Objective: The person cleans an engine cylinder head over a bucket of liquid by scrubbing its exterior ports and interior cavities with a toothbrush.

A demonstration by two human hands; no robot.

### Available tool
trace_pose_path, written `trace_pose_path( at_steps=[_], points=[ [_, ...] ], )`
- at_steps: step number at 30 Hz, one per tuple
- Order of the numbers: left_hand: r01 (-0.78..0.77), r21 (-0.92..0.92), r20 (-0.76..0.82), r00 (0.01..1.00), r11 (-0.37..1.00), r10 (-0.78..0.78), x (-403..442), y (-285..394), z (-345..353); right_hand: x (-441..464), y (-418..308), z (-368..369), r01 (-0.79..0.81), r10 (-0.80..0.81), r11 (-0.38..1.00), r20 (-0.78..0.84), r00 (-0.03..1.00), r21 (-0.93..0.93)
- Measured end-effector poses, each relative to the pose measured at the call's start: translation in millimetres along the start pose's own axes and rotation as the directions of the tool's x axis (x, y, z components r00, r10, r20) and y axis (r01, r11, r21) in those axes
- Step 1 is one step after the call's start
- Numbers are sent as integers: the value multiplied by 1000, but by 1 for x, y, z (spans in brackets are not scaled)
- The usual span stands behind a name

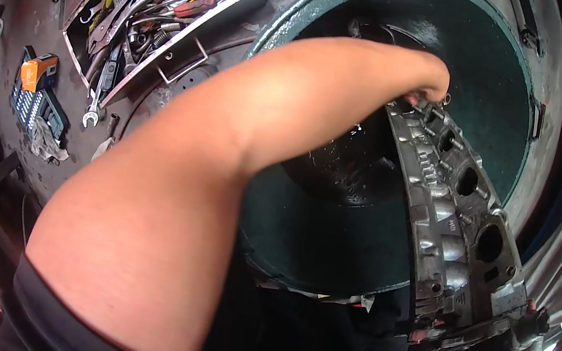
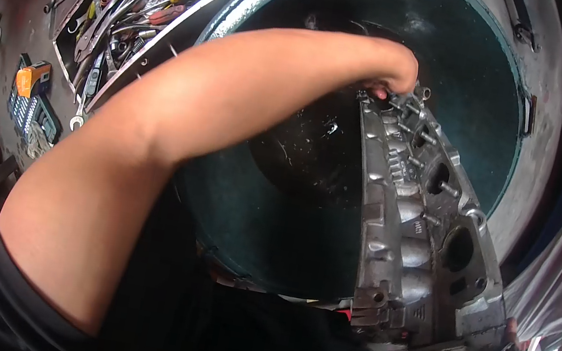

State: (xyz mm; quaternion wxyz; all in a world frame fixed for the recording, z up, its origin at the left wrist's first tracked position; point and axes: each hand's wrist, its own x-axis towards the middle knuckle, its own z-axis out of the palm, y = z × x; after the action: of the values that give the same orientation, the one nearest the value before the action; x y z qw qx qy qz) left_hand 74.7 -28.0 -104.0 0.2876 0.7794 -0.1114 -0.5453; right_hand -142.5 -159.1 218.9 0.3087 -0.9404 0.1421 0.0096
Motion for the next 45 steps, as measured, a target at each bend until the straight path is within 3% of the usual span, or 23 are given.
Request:
trace_pose_path(
  at_steps=[2,4,5,6,9,10,11,12,14,16,18,21,22,24,25,28,32,33,38,42,45],
  points=[
    [-81,-37,31,996,996,83,4,-2,-3,2,0,-6,-1,1,1000,3,1000,-12],
    [17,-216,114,993,976,8,26,-8,-9,5,0,-7,-1,2,1000,0,1000,-11],
    [76,-394,232,972,916,19,38,-14,-12,6,-1,-7,-3,3,1000,1,1000,-7],
    [170,-548,211,976,819,-62,39,-12,-9,6,-2,-5,-2,3,1000,2,1000,-2],
    [128,-482,88,991,867,-97,27,-1,-8,7,-5,0,25,-25,1000,0,1000,8],
    [-143,23,-75,987,989,144,22,0,-8,7,-7,-3,25,-25,1000,-2,1000,5],
    [-307,547,-97,901,779,423,19,-1,-10,8,-7,-3,32,-32,999,-7,999,6],
    [-118,470,-197,952,875,234,-1,-3,-4,7,-6,-1,41,-41,999,-14,999,9],
    [53,450,-261,962,891,74,-38,-22,0,3,-4,0,44,-44,999,-26,999,4],
    [-9,446,-283,947,895,150,-53,-44,-12,0,-5,4,40,-40,999,-28,999,2],
    [7,484,-211,971,875,109,-43,-47,0,-4,-7,7,30,-30,1000,-31,999,8],
    [38,346,-369,924,938,99,-50,-40,25,-13,-2,9,20,-20,1000,-43,999,14],
    [23,343,-351,930,939,106,-59,-38,23,-13,-3,8,14,-13,1000,-42,999,7],
    [-276,562,-236,850,780,471,-74,-38,5,-14,-1,9,4,-3,1000,-40,999,9],
    [-314,588,-243,811,746,532,-69,-33,2,-13,0,10,3,-2,1000,-41,999,14],
    [-266,708,-150,849,654,507,-54,-12,-10,-13,2,16,4,-3,1000,-36,999,15],
    [-280,791,-96,821,544,562,-12,-22,-1,-9,3,11,-11,11,1000,-30,999,26],
    [-238,788,-107,855,567,508,5,-32,9,-8,4,11,-7,8,1000,-34,999,28],
    [-245,846,-184,699,473,691,2,-41,19,-9,6,-1,-13,13,1000,-36,999,25],
    [-301,881,-113,616,365,779,-13,-16,15,-11,5,-7,3,-1,999,-45,999,36],
    [-196,847,-232,700,494,675,-6,-33,25,-11,7,-5,12,-11,999,-39,999,39]
  ],
)
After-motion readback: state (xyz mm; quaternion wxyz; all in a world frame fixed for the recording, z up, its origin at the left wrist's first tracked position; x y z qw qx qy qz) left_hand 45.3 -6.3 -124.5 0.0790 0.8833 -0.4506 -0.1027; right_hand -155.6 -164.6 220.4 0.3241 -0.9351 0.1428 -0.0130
